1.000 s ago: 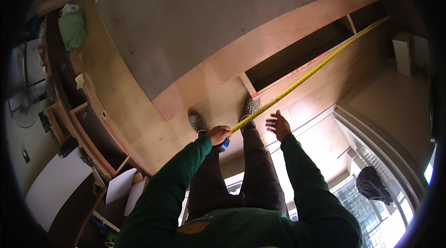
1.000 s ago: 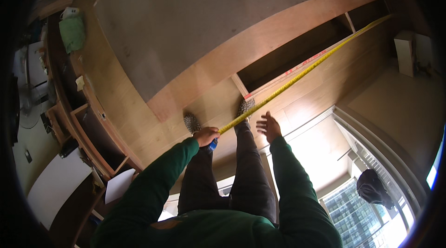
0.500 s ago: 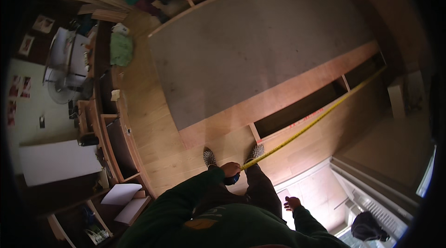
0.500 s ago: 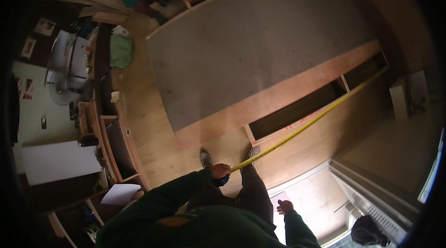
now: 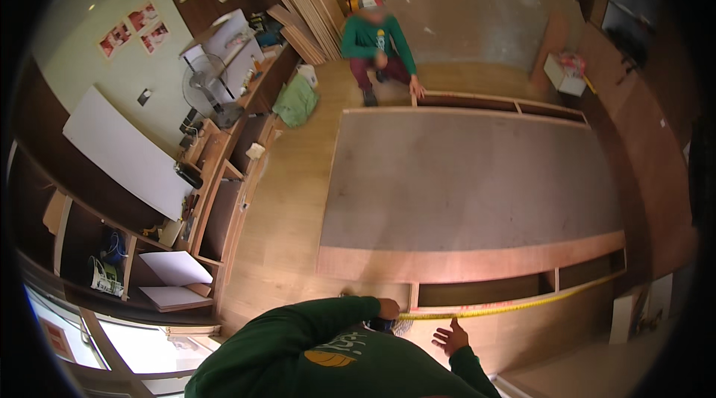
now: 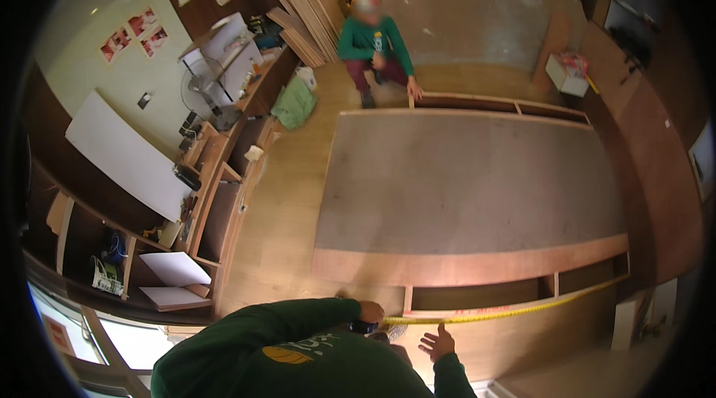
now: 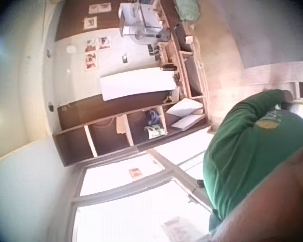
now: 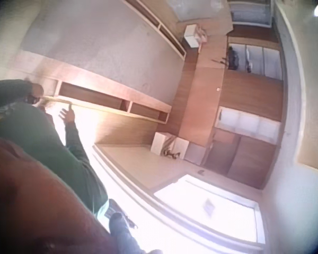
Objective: The person uses a tape measure to determine the dimensions of a large wooden bed frame and several boards. They pull the tape measure across the interior and exterior of the frame and then pick up a long board to move it.
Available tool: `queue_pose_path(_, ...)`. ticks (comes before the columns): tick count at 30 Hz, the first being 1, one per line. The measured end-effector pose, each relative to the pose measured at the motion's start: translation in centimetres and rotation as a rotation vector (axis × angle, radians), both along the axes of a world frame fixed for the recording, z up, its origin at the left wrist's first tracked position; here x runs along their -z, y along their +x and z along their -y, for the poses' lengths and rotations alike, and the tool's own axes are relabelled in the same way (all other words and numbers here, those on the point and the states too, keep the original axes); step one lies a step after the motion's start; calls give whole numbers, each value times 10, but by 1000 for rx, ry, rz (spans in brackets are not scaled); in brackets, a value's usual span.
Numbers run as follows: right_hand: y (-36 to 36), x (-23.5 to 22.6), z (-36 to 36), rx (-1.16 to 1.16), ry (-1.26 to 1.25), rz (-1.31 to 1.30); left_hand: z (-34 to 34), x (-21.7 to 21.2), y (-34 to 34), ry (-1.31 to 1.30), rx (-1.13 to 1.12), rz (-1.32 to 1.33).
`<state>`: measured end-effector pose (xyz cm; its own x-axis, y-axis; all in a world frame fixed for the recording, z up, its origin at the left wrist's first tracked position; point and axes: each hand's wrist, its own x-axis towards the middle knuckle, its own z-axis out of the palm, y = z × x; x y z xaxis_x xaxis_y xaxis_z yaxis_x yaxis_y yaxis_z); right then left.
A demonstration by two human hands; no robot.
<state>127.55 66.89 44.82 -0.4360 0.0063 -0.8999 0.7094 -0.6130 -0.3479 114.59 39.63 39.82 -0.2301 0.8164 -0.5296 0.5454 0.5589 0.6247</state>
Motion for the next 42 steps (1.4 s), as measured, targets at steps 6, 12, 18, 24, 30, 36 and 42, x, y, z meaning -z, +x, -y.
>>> queue_pose_path(6, -36, 17, -21, 379, -294, -289, -15, -80, -14, -3, 52, -45)
queue_pose_path(12, -53, 45, -64, 592, -150, -286, -17, -120, -19, -102, 8, 0)
queue_pose_path(18, -58, 68, -88, 680, -24, -391, 0, -116, -31, -110, -108, 73)
queue_pose_path(24, -64, 36, -102, 751, -57, -266, -15, -151, -44, -179, -96, 106)
queue_pose_path(30, -66, 14, -119, 787, 3, -379, -39, -146, -53, -106, -139, 121)
queue_pose_path(36, -78, -30, -130, 908, 97, -403, -56, -150, -54, -49, -165, 101)
queue_pose_path(42, -78, -92, -123, 898, 127, -483, -51, -221, -48, 36, -98, 78)
